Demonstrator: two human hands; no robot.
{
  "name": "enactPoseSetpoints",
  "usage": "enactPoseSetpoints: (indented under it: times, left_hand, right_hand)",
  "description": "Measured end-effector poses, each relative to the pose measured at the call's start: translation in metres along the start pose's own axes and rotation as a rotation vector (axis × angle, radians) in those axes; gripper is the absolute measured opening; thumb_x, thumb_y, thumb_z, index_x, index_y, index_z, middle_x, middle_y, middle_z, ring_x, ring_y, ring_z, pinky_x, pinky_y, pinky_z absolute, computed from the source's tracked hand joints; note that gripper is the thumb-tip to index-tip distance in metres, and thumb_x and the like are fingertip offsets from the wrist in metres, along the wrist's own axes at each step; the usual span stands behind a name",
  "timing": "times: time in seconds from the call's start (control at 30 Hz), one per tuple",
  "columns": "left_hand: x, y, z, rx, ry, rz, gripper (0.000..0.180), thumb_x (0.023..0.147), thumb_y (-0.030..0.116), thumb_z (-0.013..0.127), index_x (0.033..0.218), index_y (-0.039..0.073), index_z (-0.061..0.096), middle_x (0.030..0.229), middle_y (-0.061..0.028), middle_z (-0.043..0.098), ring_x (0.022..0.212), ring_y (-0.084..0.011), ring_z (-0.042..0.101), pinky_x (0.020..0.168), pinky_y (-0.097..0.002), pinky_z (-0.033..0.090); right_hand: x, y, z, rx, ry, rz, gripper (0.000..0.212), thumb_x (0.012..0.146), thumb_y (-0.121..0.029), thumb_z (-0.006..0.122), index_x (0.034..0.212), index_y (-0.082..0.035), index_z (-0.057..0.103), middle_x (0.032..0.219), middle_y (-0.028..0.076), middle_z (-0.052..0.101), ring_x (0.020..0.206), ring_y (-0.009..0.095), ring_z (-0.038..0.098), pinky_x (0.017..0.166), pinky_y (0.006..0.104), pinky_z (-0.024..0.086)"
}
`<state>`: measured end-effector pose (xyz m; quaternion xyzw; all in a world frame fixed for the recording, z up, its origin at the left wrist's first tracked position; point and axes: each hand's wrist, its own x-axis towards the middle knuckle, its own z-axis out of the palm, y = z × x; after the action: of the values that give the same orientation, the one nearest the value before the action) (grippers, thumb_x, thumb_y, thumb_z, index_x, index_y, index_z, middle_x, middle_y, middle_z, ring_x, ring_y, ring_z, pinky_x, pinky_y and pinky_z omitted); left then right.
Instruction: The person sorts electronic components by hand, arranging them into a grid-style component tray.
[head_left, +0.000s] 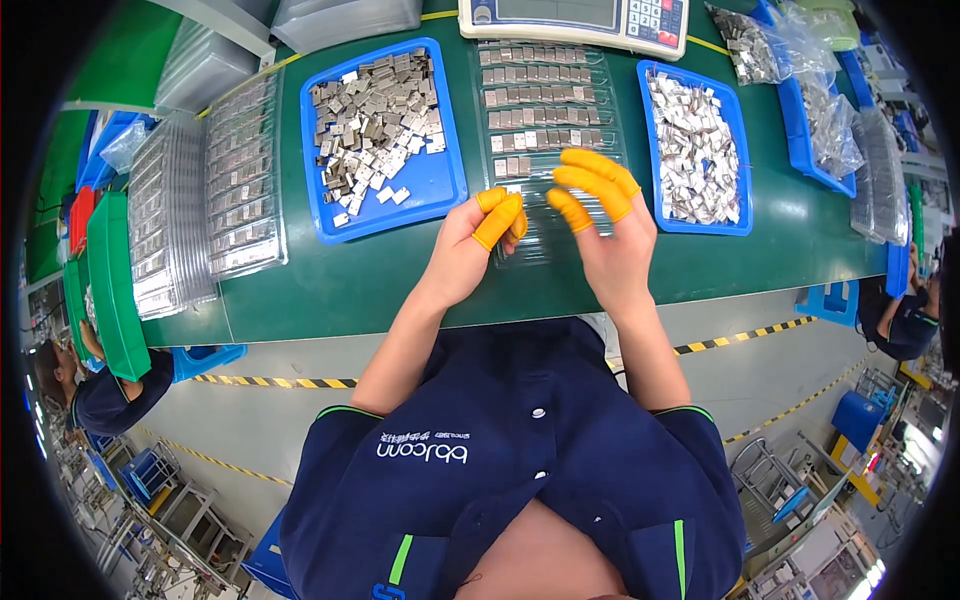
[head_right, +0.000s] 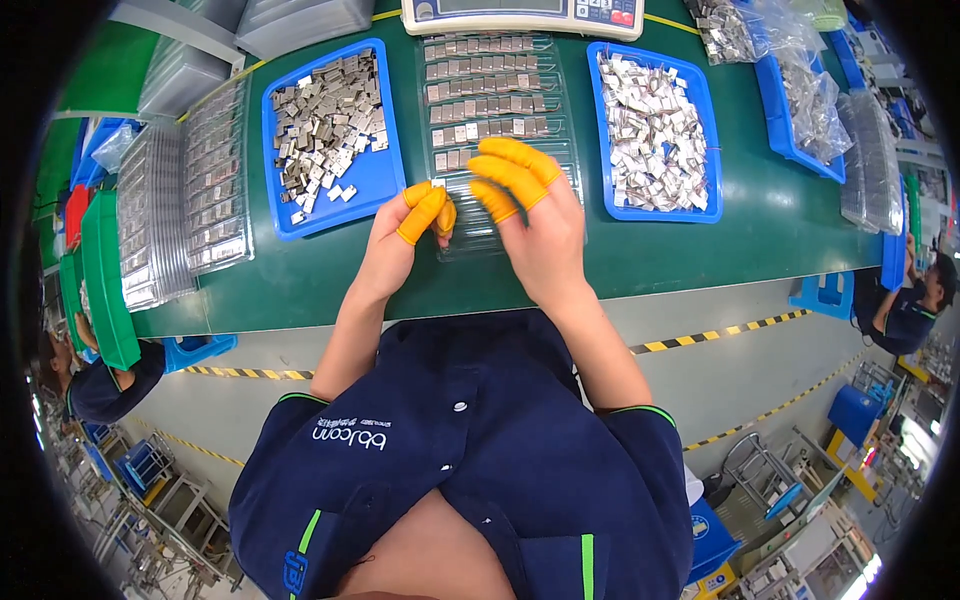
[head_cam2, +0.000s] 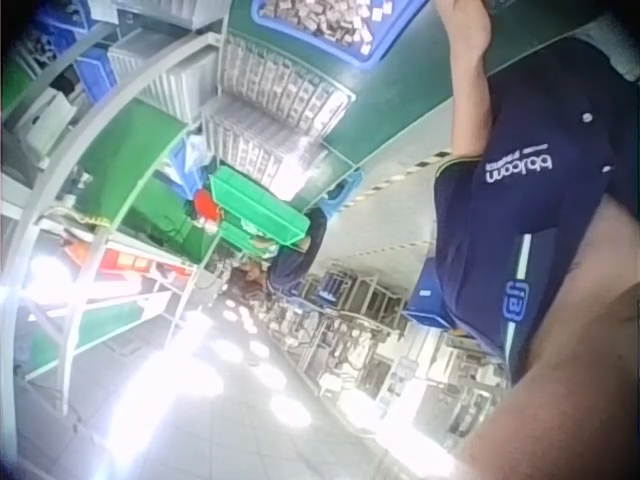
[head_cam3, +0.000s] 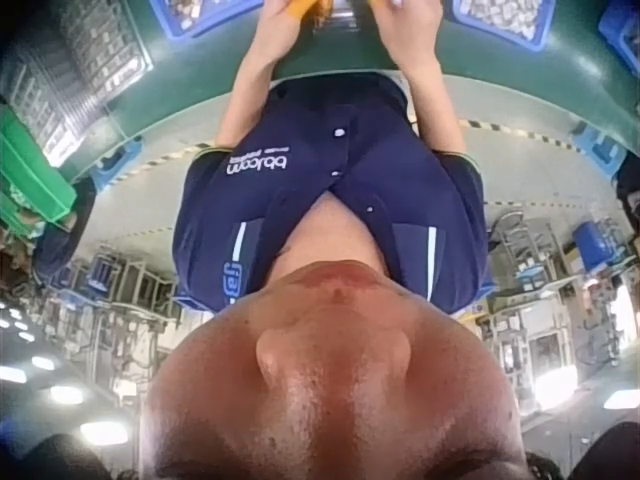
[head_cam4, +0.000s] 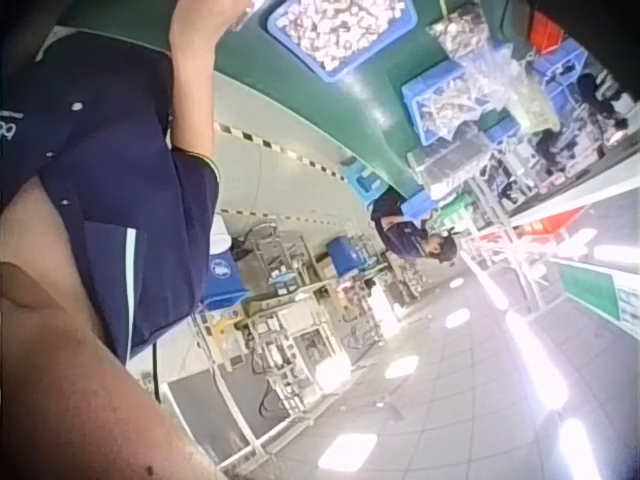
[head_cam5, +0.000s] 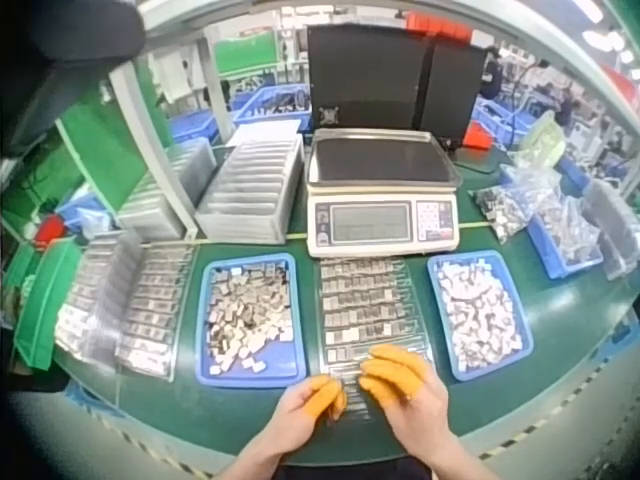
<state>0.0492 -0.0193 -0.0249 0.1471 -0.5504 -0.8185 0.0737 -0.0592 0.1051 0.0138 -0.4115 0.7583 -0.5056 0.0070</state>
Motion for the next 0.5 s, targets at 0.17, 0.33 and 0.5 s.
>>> enactPoseSetpoints:
  times: [0.17, 0.33, 0.5]
  left_hand:
    - [0.000, 0.002, 0.007, 0.002, 0.037, 0.034, 0.025, 0.094, 0.021, 0.042, 0.081, 0.002, 0.052, 0.074, -0.0012, 0.051, 0.063, -0.0087, 0.047, 0.061, -0.0220, 0.040]
    - [-0.008, 0.009, 0.009, 0.010, 0.062, 0.113, 0.023, 0.094, 0.020, 0.044, 0.088, 0.000, 0.055, 0.078, -0.0022, 0.054, 0.067, -0.0087, 0.051, 0.063, -0.0220, 0.043]
    - [-0.022, 0.017, -0.008, 0.216, 0.349, 0.211, 0.014, 0.087, 0.008, 0.055, 0.097, -0.001, 0.059, 0.090, -0.0040, 0.063, 0.075, -0.0090, 0.058, 0.067, -0.0214, 0.046]
  right_hand:
    - [-0.004, 0.004, 0.004, -0.088, -0.118, -0.040, 0.023, 0.066, -0.001, 0.067, 0.088, -0.007, 0.064, 0.112, 0.007, 0.056, 0.105, 0.032, 0.050, 0.096, 0.0422, 0.037]
    - [0.005, 0.007, 0.003, -0.184, -0.078, -0.097, 0.021, 0.066, -0.001, 0.066, 0.086, -0.006, 0.064, 0.111, 0.008, 0.055, 0.108, 0.032, 0.048, 0.096, 0.0414, 0.037]
    - [0.016, 0.039, 0.004, -0.438, -0.135, -0.120, 0.013, 0.069, -0.004, 0.063, 0.082, -0.006, 0.066, 0.109, 0.008, 0.055, 0.113, 0.029, 0.043, 0.100, 0.0425, 0.031]
